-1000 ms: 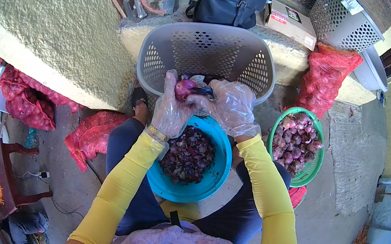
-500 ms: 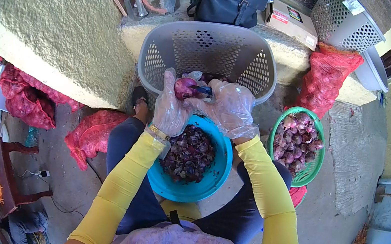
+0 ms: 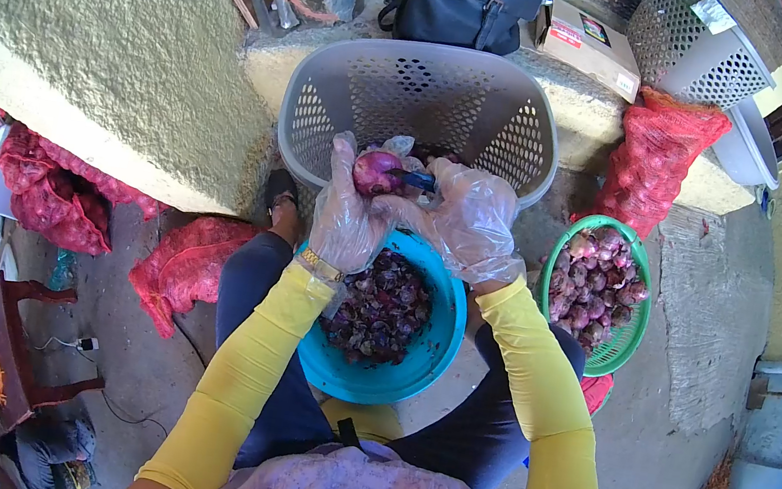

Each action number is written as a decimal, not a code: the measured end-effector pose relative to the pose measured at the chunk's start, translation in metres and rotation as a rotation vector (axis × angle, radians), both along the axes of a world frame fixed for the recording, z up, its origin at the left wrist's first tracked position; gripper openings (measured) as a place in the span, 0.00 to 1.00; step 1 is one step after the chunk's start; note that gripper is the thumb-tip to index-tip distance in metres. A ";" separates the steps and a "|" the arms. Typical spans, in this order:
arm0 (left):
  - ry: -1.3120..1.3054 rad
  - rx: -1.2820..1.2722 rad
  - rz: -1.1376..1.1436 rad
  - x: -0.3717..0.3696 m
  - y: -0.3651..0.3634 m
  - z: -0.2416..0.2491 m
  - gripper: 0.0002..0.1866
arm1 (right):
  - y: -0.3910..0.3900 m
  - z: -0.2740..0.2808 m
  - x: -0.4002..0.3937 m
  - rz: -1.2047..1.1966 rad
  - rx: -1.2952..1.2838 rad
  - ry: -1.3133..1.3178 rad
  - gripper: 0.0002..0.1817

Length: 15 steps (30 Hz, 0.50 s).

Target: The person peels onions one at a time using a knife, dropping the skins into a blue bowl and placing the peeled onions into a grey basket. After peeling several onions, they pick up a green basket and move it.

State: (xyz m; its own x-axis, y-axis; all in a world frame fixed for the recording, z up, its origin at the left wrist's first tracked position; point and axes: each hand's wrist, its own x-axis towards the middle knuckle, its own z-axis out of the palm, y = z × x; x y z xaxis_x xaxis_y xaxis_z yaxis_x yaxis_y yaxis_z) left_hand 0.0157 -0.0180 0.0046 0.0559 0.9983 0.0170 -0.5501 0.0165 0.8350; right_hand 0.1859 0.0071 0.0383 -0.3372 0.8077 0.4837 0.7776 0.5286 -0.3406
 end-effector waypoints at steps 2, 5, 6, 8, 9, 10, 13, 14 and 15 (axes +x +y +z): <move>-0.038 0.026 0.021 0.002 0.000 -0.001 0.45 | 0.000 0.002 -0.001 -0.002 0.002 0.008 0.37; 0.015 0.026 0.067 0.001 -0.003 0.001 0.44 | 0.000 0.004 -0.002 -0.011 -0.053 -0.023 0.36; 0.015 0.026 0.067 0.002 -0.003 0.000 0.44 | -0.001 0.004 -0.003 -0.012 -0.053 -0.023 0.36; -0.038 0.013 0.053 0.002 -0.001 -0.002 0.43 | -0.001 0.004 -0.004 -0.025 -0.051 -0.018 0.35; -0.065 0.007 0.047 0.002 0.000 -0.004 0.42 | -0.001 0.005 -0.005 -0.026 -0.051 -0.018 0.35; -0.091 0.000 0.040 0.002 0.002 -0.005 0.42 | -0.001 0.005 -0.005 -0.036 -0.047 -0.036 0.34; -0.199 -0.094 0.054 0.006 0.009 -0.007 0.40 | -0.002 0.007 -0.005 -0.041 -0.022 -0.052 0.32; -0.281 -0.181 0.075 0.008 0.010 -0.007 0.39 | -0.002 0.008 -0.005 -0.034 0.000 -0.051 0.32; -0.280 -0.181 0.075 0.008 0.010 -0.009 0.39 | -0.002 0.007 -0.005 -0.034 0.000 -0.050 0.32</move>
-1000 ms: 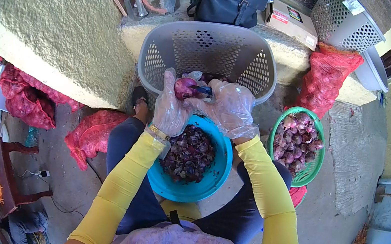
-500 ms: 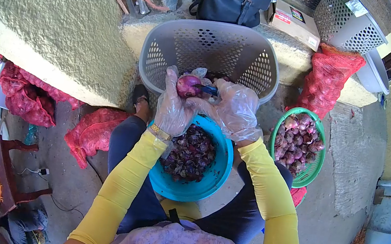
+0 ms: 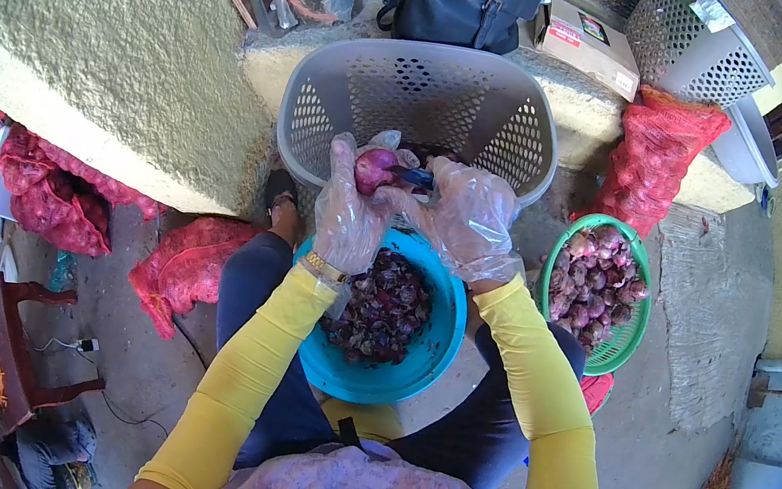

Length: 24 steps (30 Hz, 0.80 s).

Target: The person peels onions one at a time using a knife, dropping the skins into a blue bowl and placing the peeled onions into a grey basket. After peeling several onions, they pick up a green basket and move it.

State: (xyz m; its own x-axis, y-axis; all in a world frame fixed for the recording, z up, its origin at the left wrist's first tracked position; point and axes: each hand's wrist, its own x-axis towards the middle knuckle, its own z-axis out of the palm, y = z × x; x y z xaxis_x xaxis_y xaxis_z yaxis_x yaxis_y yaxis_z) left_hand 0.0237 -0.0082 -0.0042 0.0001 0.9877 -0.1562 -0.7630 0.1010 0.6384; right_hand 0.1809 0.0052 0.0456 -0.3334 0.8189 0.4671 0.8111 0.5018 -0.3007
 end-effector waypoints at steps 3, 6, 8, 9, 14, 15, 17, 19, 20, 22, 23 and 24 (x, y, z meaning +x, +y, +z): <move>0.113 0.048 0.042 0.000 0.000 -0.007 0.43 | 0.001 -0.004 0.000 -0.002 -0.033 -0.015 0.32; 0.077 0.064 0.046 -0.002 0.003 -0.016 0.42 | 0.002 -0.008 -0.002 -0.011 -0.010 -0.021 0.33; -0.051 0.094 0.010 -0.004 0.007 -0.028 0.42 | 0.003 -0.011 -0.002 -0.004 0.010 0.009 0.34; -0.051 0.094 0.009 -0.003 0.006 -0.026 0.42 | 0.004 -0.012 -0.003 -0.005 0.010 0.009 0.34; -0.193 -0.013 0.027 0.003 0.004 -0.013 0.40 | 0.005 -0.008 -0.002 -0.043 0.013 -0.070 0.36; -0.195 -0.013 0.025 0.004 0.002 -0.005 0.40 | 0.005 -0.008 -0.002 -0.045 0.013 -0.071 0.36; -0.134 -0.099 0.022 0.005 -0.003 0.009 0.41 | 0.006 -0.009 -0.001 -0.070 0.038 -0.108 0.36; -0.141 -0.109 0.007 0.004 -0.003 0.010 0.41 | 0.008 -0.012 0.000 -0.054 0.040 -0.095 0.36; -0.148 -0.119 -0.009 0.003 -0.003 0.011 0.41 | 0.009 -0.013 0.000 -0.040 0.041 -0.081 0.36; -0.169 -0.113 -0.024 0.001 -0.001 0.003 0.40 | 0.009 -0.014 0.000 -0.041 0.044 -0.086 0.37; -0.190 -0.108 -0.039 0.000 0.001 -0.003 0.40 | 0.010 -0.015 0.000 -0.042 0.048 -0.091 0.37; -0.190 -0.108 -0.040 -0.004 0.004 -0.015 0.40 | 0.010 -0.017 0.001 -0.043 0.048 -0.091 0.37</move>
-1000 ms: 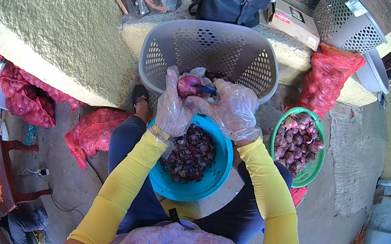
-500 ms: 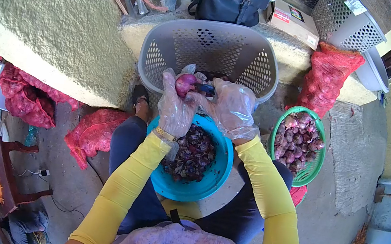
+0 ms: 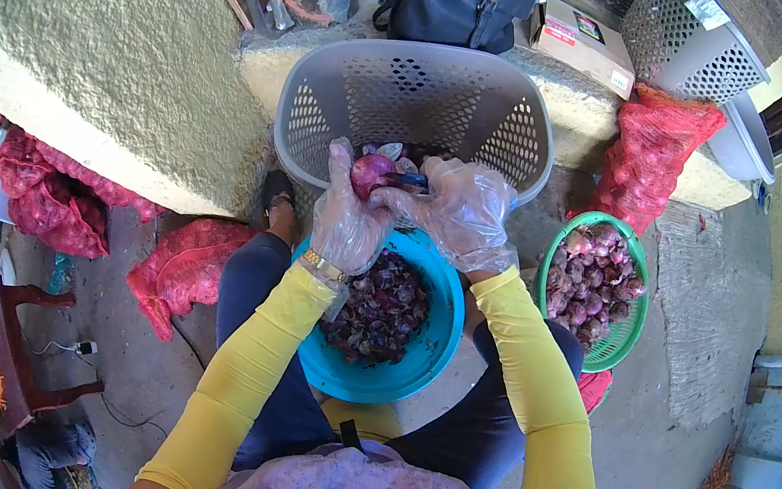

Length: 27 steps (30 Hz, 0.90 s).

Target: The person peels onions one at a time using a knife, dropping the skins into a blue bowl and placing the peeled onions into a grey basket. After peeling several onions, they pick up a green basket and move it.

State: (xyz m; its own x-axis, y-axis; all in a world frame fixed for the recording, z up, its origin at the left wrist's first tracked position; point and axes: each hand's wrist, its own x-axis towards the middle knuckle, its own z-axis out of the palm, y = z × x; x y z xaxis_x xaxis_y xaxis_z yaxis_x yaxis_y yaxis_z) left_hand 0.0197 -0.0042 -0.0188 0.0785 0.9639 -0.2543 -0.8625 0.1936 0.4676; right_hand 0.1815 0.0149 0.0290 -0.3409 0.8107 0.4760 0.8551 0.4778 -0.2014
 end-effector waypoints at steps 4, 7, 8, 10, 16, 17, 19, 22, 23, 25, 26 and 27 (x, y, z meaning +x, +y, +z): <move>-0.191 0.096 -0.140 -0.014 0.009 -0.037 0.41 | 0.000 -0.002 0.000 0.020 -0.014 0.027 0.38; -0.232 0.112 -0.152 -0.015 0.009 -0.042 0.41 | -0.001 -0.003 -0.002 0.011 -0.038 0.033 0.39; -0.190 0.084 -0.129 -0.014 0.009 -0.042 0.41 | -0.001 -0.004 -0.002 -0.010 -0.068 0.018 0.39; -0.141 0.057 -0.110 -0.011 0.007 -0.032 0.41 | -0.002 0.000 -0.001 -0.011 -0.071 0.019 0.39; 0.023 -0.018 -0.040 -0.003 -0.005 0.006 0.40 | -0.005 0.010 0.003 0.046 -0.147 0.080 0.37; -0.021 -0.048 -0.047 -0.003 -0.004 0.008 0.41 | -0.004 0.010 0.003 0.060 -0.183 0.104 0.36; -0.069 0.020 -0.075 0.000 -0.004 0.010 0.41 | -0.004 0.010 0.004 0.070 -0.212 0.136 0.36; -0.140 0.090 -0.113 0.000 -0.003 0.009 0.42 | -0.004 0.014 0.006 0.092 -0.278 0.154 0.34; -0.161 0.091 -0.122 0.000 -0.003 0.008 0.42 | -0.003 0.015 0.007 0.104 -0.314 0.142 0.33; -0.165 0.097 -0.128 -0.002 -0.001 0.005 0.42 | -0.003 0.014 0.008 0.113 -0.325 0.147 0.32; -0.169 0.102 -0.134 -0.003 0.000 0.003 0.41 | -0.002 0.013 0.008 0.121 -0.336 0.152 0.32; -0.169 0.102 -0.134 -0.002 -0.001 0.005 0.41 | -0.002 0.011 0.009 0.121 -0.336 0.151 0.32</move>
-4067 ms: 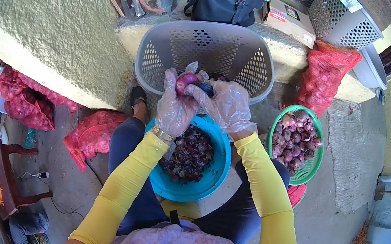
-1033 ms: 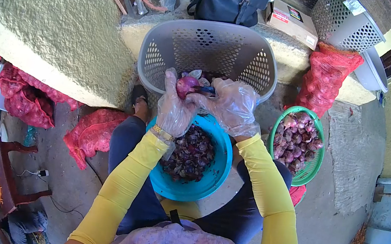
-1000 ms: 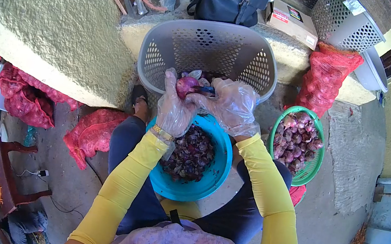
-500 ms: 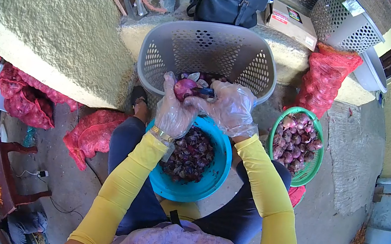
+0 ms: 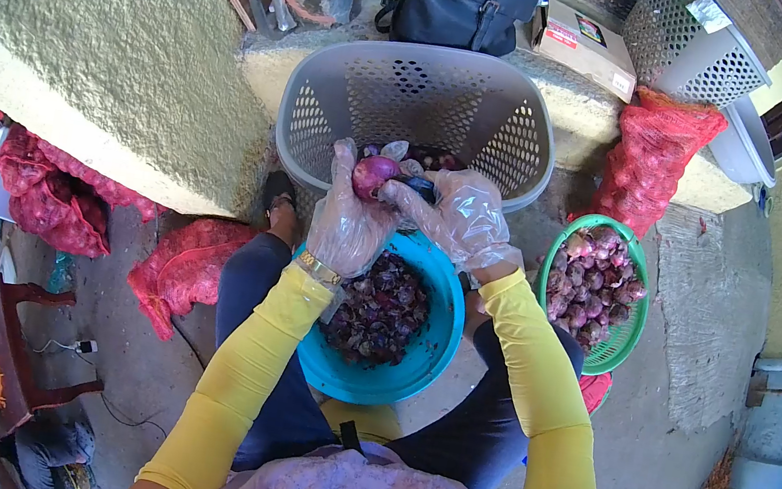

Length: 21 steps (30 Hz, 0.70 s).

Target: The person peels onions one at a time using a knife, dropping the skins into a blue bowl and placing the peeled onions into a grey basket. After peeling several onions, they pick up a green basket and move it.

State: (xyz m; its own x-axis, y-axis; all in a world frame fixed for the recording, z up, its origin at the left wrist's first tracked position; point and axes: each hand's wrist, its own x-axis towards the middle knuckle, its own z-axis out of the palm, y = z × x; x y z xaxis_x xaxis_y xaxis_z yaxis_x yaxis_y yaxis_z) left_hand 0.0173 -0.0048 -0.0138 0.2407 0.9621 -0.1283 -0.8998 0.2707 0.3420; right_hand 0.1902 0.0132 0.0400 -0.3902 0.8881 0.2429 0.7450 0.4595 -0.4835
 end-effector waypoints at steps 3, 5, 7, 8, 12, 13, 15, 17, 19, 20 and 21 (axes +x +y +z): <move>-0.002 -0.036 0.004 0.001 -0.001 0.005 0.41 | 0.002 -0.001 0.001 0.043 -0.063 0.050 0.30; 0.000 -0.049 0.011 0.000 -0.001 0.006 0.40 | 0.002 0.004 0.001 0.062 -0.155 0.042 0.30; -0.028 -0.016 -0.012 -0.001 -0.001 0.002 0.41 | 0.003 -0.003 0.002 0.063 -0.127 0.045 0.30; -0.057 0.018 -0.033 -0.003 0.000 -0.001 0.41 | 0.004 -0.006 0.003 0.065 -0.098 0.048 0.31; -0.042 0.008 -0.067 -0.006 0.000 -0.006 0.41 | -0.004 0.006 -0.002 0.066 -0.089 -0.001 0.32; -0.038 -0.002 -0.054 -0.005 0.000 -0.005 0.40 | -0.003 0.005 -0.002 0.071 -0.084 -0.038 0.33; -0.034 -0.010 -0.039 -0.003 0.000 -0.001 0.40 | -0.001 0.000 -0.001 0.078 -0.076 -0.075 0.34; -0.017 -0.025 -0.034 -0.003 -0.003 0.006 0.40 | -0.001 -0.009 0.000 0.048 0.046 -0.036 0.36; 0.011 -0.060 -0.003 0.001 -0.005 0.016 0.41 | 0.001 -0.010 0.000 0.040 0.062 -0.016 0.36; 0.040 -0.094 0.029 0.002 -0.005 0.018 0.41 | 0.001 -0.010 0.000 0.032 0.078 0.006 0.37; 0.040 -0.095 0.030 0.003 -0.005 0.018 0.41 | 0.000 -0.008 -0.001 0.032 0.077 0.006 0.37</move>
